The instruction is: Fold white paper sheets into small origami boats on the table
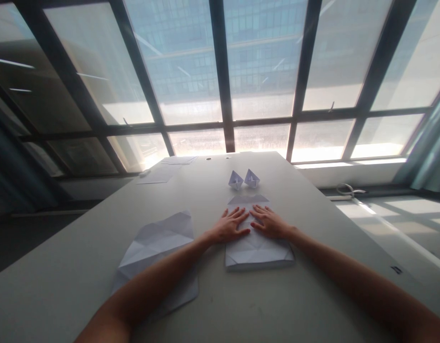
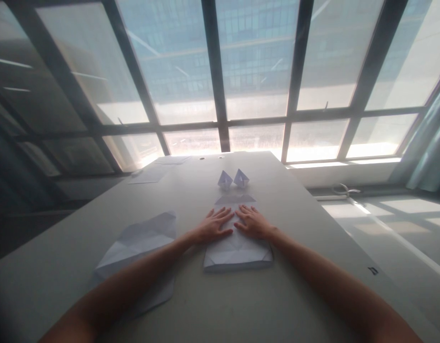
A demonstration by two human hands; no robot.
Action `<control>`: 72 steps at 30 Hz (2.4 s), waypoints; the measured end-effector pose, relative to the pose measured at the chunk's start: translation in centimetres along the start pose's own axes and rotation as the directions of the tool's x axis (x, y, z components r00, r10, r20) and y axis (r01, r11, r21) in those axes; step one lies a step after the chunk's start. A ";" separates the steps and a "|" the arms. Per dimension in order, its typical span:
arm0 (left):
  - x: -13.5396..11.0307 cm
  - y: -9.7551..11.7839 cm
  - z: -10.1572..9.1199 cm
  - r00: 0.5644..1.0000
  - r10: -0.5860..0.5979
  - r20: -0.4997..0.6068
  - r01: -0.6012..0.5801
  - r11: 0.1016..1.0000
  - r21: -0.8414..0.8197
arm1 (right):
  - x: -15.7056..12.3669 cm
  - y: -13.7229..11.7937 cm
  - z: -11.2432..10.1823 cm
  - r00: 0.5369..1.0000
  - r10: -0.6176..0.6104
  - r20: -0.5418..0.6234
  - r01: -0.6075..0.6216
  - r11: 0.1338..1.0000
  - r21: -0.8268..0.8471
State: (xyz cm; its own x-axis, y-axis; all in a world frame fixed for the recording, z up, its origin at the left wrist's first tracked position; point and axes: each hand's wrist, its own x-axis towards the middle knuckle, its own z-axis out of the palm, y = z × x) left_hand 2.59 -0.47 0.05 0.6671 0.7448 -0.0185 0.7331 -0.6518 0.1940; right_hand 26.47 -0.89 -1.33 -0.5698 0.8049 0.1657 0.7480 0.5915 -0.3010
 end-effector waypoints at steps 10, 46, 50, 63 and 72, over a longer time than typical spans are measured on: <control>0.0 0.1 -0.5 1.000 0.013 -0.004 -0.014 0.998 -0.069 | -0.2 0.4 -0.6 0.997 -0.055 0.050 0.053 0.998 0.031; 0.3 -0.3 -0.7 0.798 -0.256 -0.545 -0.031 0.886 -0.462 | 0.1 0.5 -0.7 0.898 0.214 -0.385 -0.191 0.977 0.098; 0.4 -0.5 -1.0 0.638 -0.426 -0.641 -0.094 0.784 -0.614 | 0.7 1.2 -0.3 0.803 0.334 -0.493 -0.067 0.873 0.483; 1.6 -2.2 -0.6 0.414 -0.714 -0.564 -0.243 0.511 -0.825 | 1.2 0.0 -0.4 0.837 0.488 -0.249 0.043 0.395 0.918; 2.3 -3.6 1.1 0.539 -0.677 -0.501 -0.216 0.464 -0.859 | 1.7 2.9 0.9 0.730 0.599 -0.329 -0.141 0.603 0.785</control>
State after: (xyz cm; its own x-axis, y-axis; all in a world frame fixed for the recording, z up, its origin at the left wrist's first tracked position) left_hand 1.61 3.43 -1.76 -0.2029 0.9144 0.3503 0.0827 -0.3405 0.9366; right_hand 27.34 2.19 -2.77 0.1439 0.9575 0.2501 0.2644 0.2064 -0.9421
